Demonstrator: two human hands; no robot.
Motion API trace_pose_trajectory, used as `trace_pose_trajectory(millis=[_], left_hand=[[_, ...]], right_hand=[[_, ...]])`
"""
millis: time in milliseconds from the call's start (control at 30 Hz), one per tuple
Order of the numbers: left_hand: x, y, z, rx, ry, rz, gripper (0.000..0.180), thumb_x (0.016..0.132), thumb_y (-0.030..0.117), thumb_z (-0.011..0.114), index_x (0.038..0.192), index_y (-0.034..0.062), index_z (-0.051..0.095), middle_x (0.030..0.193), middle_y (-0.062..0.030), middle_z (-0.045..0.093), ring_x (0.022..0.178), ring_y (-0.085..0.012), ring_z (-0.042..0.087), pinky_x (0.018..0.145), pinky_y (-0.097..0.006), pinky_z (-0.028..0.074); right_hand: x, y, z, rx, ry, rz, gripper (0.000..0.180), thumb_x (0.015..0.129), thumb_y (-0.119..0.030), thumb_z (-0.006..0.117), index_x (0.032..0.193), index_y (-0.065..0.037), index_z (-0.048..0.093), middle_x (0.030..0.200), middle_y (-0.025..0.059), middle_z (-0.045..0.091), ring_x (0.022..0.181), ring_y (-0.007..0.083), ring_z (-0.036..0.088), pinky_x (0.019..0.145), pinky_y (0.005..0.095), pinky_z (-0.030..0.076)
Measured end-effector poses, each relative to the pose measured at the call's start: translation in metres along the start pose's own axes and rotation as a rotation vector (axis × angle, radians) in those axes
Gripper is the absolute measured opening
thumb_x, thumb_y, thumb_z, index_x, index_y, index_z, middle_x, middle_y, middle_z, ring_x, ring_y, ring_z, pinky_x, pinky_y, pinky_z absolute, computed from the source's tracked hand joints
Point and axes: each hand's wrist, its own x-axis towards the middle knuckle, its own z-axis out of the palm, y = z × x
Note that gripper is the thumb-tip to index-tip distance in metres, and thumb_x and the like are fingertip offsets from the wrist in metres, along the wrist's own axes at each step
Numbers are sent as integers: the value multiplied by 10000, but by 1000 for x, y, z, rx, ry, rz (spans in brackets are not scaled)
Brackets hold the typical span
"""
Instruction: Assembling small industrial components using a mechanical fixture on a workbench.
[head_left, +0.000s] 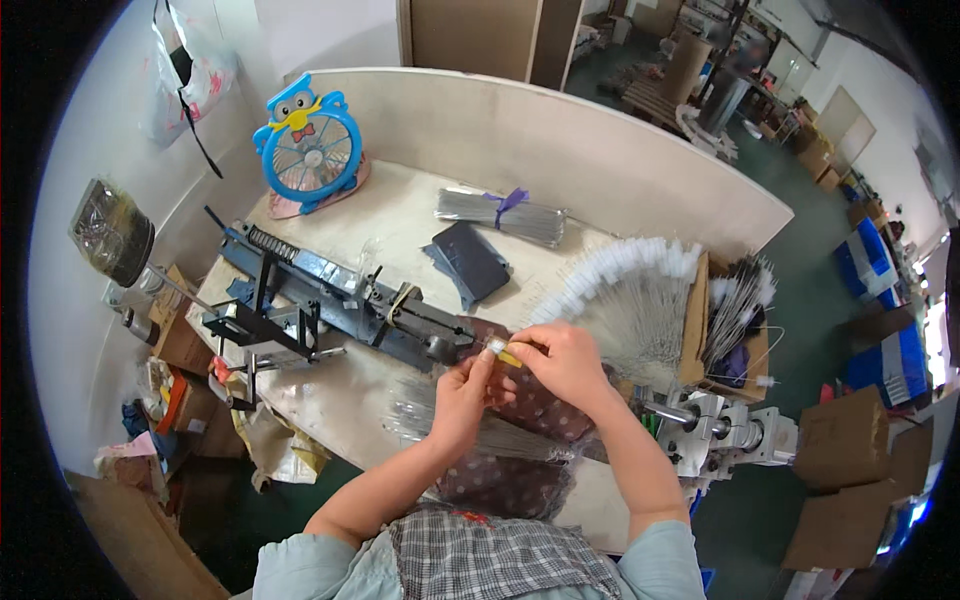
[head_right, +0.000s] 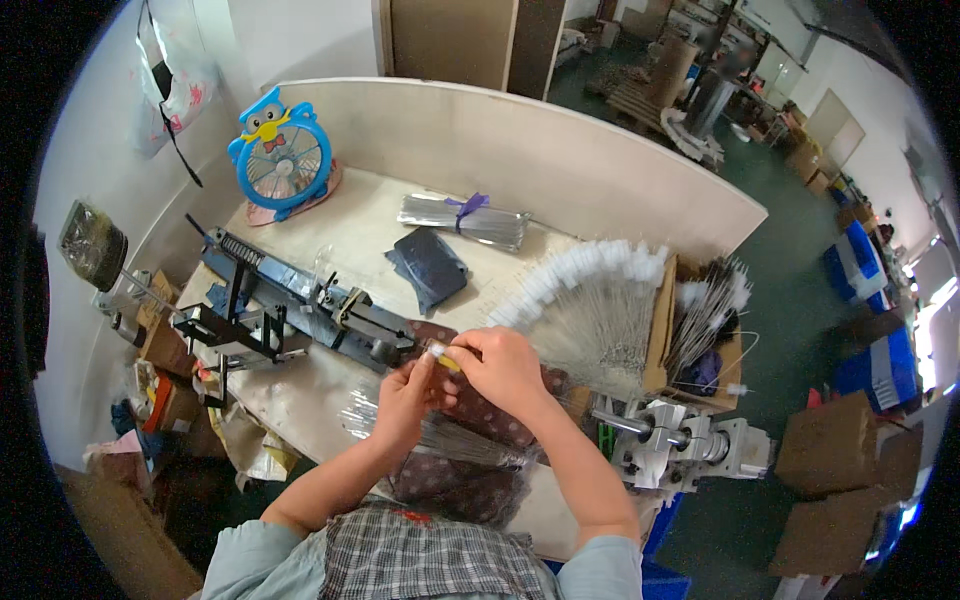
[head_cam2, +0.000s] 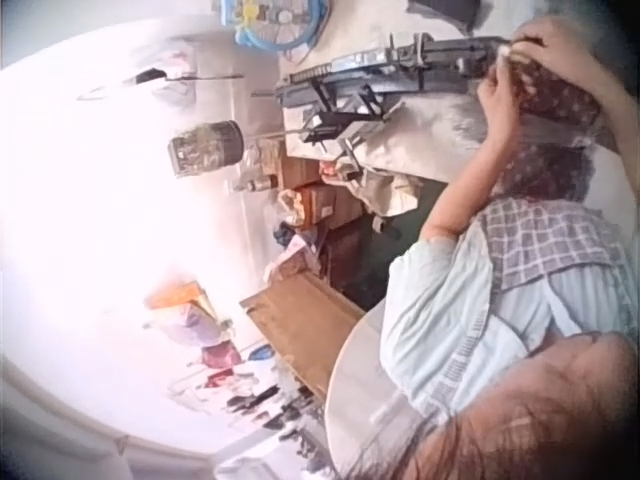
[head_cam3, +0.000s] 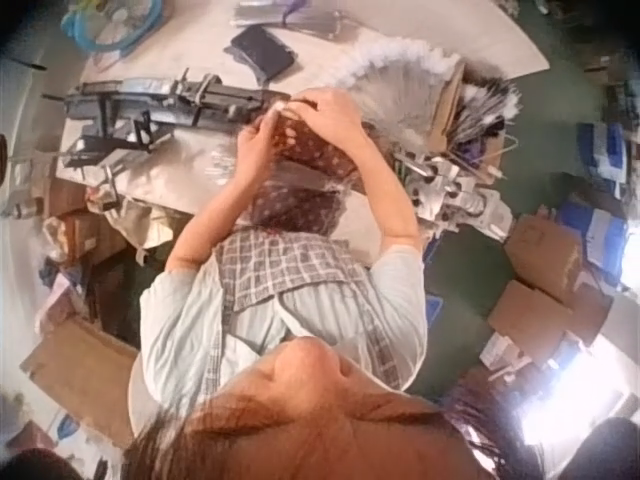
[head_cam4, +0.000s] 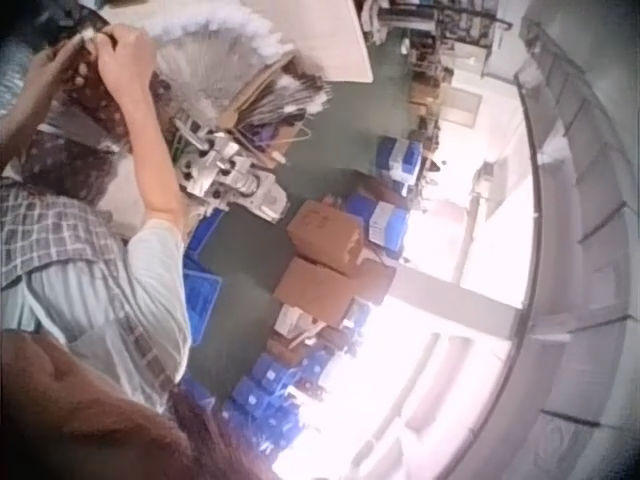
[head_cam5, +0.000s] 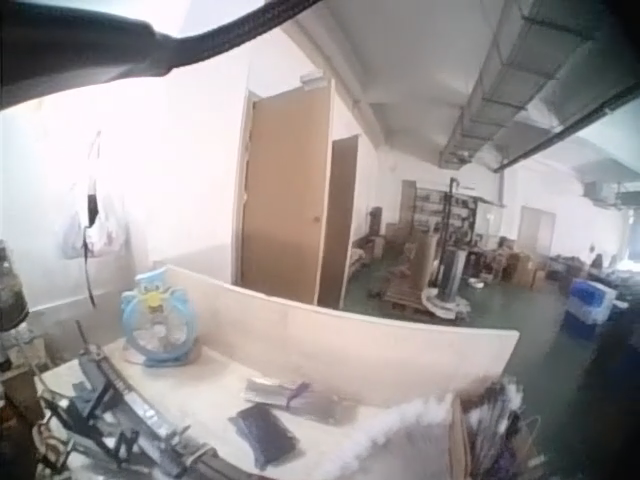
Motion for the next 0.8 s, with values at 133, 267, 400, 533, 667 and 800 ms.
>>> trace_pose_trajectory(millis=[133, 267, 400, 533, 667, 800], left_hand=[[3, 8, 6, -157, 3, -73, 395, 968, 394, 419, 1027, 29, 559, 890, -78, 629, 792, -168, 619, 730, -295, 491], [3, 1, 10, -380, 49, -23, 378, 966, 375, 416, 1049, 32, 550, 945, -68, 625, 864, -170, 614, 787, -309, 477], [0, 3, 13, -398, 67, -1, 260, 949, 280, 461, 975, 40, 559, 900, -56, 613, 837, -153, 610, 749, -299, 482], [7, -6, 11, -404, 47, 25, 108, 914, 123, 510, 908, 22, 550, 865, -52, 592, 803, -129, 604, 731, -268, 493], [5, -4, 12, -368, 54, 75, 72, 902, 73, 523, 915, 11, 558, 872, -47, 595, 796, -122, 601, 732, -256, 496], [4, 2, 21, -368, 88, 67, 85, 882, 80, 561, 938, 16, 554, 906, -68, 625, 818, -134, 617, 720, -266, 494]], right_hand=[[-2, 6, 16, -80, 137, -73, 209, 745, -239, 696, 869, -71, 695, 788, 84, 653, 799, 251, 587, 685, 342, 473], [-14, -16, 33, -335, 364, -247, 330, 692, -245, 724, 969, -78, 655, 950, 25, 627, 949, 224, 554, 741, 366, 476], [-13, -15, 40, -371, 512, -250, 303, 641, -173, 738, 930, -100, 680, 922, 10, 625, 916, 212, 564, 742, 335, 463], [-17, -4, 34, -350, 518, -335, 269, 645, -160, 734, 910, -138, 698, 914, -3, 620, 926, 211, 560, 736, 331, 459], [-20, -1, 30, -360, 482, -375, 246, 656, -156, 731, 901, -169, 709, 916, -10, 620, 925, 214, 562, 738, 329, 460], [-27, 13, 24, -344, 454, -355, 244, 687, -171, 724, 929, -161, 696, 943, -10, 615, 953, 211, 551, 757, 350, 462]])
